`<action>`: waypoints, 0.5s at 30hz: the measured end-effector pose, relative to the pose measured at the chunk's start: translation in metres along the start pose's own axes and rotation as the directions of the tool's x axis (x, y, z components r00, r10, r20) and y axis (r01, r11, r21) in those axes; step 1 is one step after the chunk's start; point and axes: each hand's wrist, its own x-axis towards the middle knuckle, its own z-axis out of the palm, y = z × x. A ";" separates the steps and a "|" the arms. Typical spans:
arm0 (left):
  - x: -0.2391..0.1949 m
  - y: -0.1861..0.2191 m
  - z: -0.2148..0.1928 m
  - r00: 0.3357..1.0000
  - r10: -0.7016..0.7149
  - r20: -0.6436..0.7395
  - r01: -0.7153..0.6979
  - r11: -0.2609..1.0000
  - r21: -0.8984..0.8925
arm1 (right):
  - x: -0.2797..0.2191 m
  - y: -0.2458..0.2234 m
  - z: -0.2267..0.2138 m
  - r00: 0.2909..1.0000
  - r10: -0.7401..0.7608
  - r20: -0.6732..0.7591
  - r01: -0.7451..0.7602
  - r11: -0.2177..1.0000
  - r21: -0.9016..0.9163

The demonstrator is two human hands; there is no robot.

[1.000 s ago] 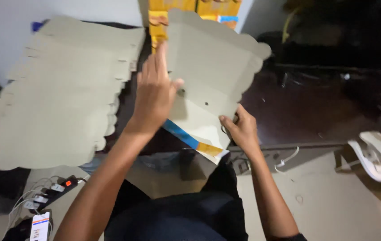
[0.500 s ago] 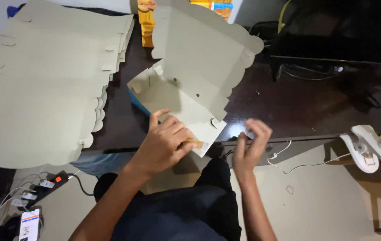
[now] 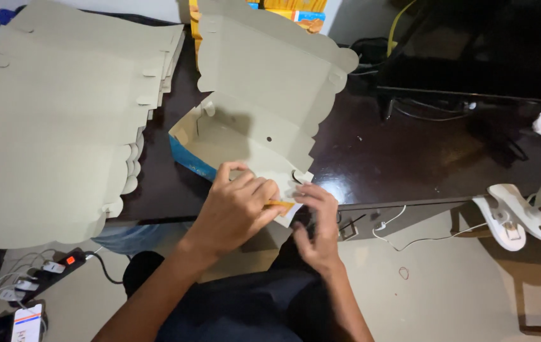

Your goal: Folding a flat cardboard cutout into a finished box

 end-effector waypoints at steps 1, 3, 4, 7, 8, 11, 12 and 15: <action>-0.003 0.000 0.002 1.000 -0.011 -0.021 0.010 1.000 -0.005 | 0.001 0.007 -0.002 0.996 0.065 -0.066 -0.057 0.992 0.115; -0.004 -0.001 0.001 0.999 -0.023 -0.038 0.022 1.000 -0.010 | 0.011 0.023 -0.005 0.983 0.138 -0.121 -0.107 0.966 0.234; -0.003 -0.001 -0.001 0.998 -0.035 -0.043 0.033 0.998 -0.046 | 0.020 0.032 -0.006 0.961 0.247 -0.128 -0.200 0.934 0.296; -0.005 0.002 0.000 0.997 -0.050 -0.066 0.044 0.996 -0.081 | 0.052 0.024 -0.015 0.934 0.352 -0.058 -0.326 0.909 0.259; -0.004 0.002 0.001 0.995 -0.050 -0.087 0.043 0.996 -0.074 | 0.067 0.016 -0.019 0.936 0.351 0.008 -0.348 0.924 0.158; -0.007 0.004 0.004 0.995 -0.035 -0.098 0.025 0.995 -0.099 | 0.071 0.021 -0.001 0.957 0.286 0.048 -0.288 0.956 0.059; -0.006 0.003 0.004 0.994 -0.037 -0.104 0.027 0.995 -0.096 | 0.075 0.017 0.002 0.959 0.280 0.050 -0.282 0.958 0.058; -0.007 0.004 0.001 0.997 -0.036 -0.073 0.026 0.991 -0.131 | 0.078 0.014 0.011 0.957 0.284 0.053 -0.286 0.957 0.048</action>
